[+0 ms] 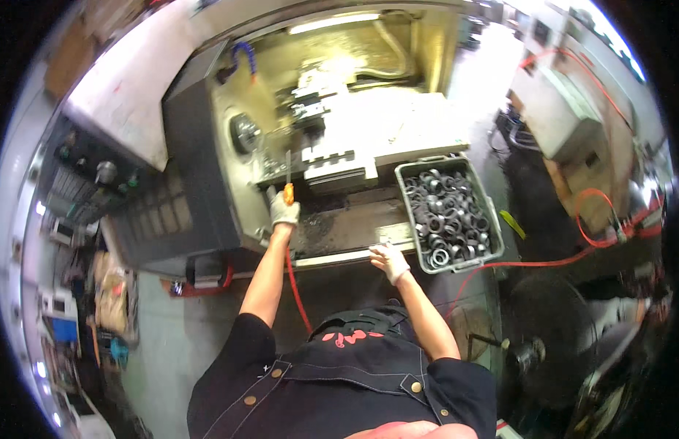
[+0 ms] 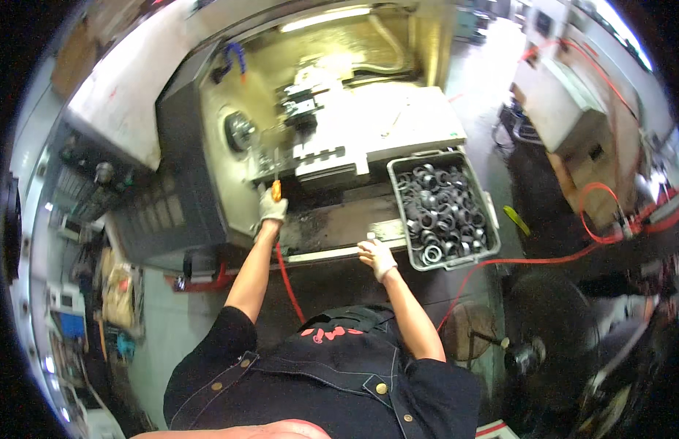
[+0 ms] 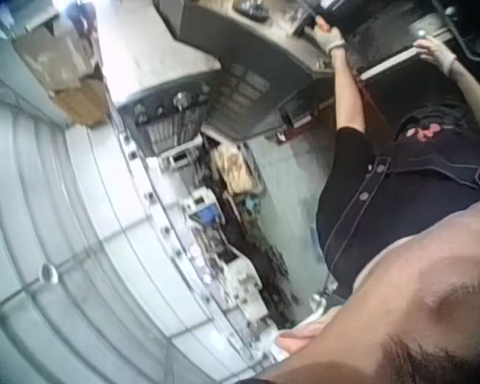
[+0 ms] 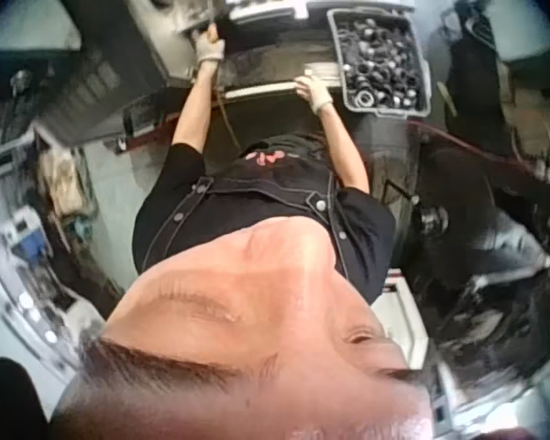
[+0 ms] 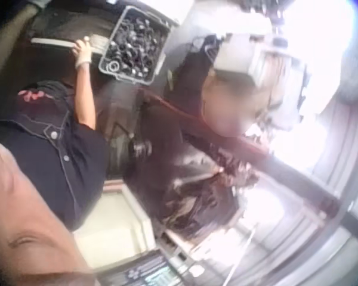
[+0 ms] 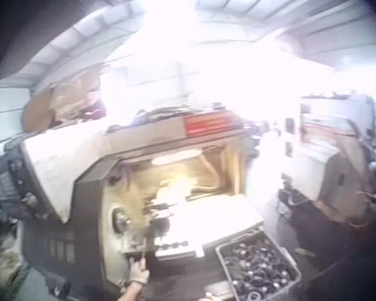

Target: The person operates a CNC lathe, using a screwdriver to adjust the chuck and tool holder while loading metal rings. They interact with the machine's control panel and use a caliper to measure a finished metal ring.

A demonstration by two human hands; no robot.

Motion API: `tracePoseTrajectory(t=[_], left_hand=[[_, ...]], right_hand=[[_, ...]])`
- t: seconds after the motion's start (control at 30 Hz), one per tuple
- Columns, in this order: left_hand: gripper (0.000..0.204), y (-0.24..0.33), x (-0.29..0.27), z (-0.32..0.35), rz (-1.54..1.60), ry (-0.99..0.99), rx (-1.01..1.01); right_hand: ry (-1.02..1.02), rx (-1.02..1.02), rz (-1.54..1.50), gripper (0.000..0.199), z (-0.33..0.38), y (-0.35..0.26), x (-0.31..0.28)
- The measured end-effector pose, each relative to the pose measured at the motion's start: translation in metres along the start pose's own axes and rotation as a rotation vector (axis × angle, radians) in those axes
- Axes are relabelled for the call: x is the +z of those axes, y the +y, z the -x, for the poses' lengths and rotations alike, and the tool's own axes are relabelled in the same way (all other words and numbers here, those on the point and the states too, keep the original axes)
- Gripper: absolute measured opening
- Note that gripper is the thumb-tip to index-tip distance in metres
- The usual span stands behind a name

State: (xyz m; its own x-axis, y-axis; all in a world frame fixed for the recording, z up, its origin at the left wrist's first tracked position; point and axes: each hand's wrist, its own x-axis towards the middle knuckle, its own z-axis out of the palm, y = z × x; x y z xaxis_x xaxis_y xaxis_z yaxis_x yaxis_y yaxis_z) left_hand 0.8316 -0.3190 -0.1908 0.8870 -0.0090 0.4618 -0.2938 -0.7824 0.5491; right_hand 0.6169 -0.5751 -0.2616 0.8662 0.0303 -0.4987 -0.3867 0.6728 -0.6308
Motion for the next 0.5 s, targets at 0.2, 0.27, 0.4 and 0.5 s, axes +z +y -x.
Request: tracePoseTrajectory(t=[0.2, 0.27, 0.4, 0.5], left_hand=[[0.017, 0.007, -0.024, -0.031, 0.024, -0.654, -0.650], [0.017, -0.009, -0.027, -0.035, 0.125, -0.630, -0.751], [0.022, 0.005, -0.030, -0.038, -0.028, -0.572, -0.560], [0.027, 0.027, -0.048, -0.045, -0.239, -0.433, -0.511]], right_hand=[[0.028, 0.086, 0.150, 0.032, 0.001, 0.007, -0.012], [-0.026, 0.108, 0.239, 0.031, 0.004, 0.004, 0.000], [-0.098, 0.115, 0.321, 0.028, 0.005, -0.006, 0.012], [-0.164, 0.114, 0.319, 0.026, -0.003, -0.008, 0.016]])
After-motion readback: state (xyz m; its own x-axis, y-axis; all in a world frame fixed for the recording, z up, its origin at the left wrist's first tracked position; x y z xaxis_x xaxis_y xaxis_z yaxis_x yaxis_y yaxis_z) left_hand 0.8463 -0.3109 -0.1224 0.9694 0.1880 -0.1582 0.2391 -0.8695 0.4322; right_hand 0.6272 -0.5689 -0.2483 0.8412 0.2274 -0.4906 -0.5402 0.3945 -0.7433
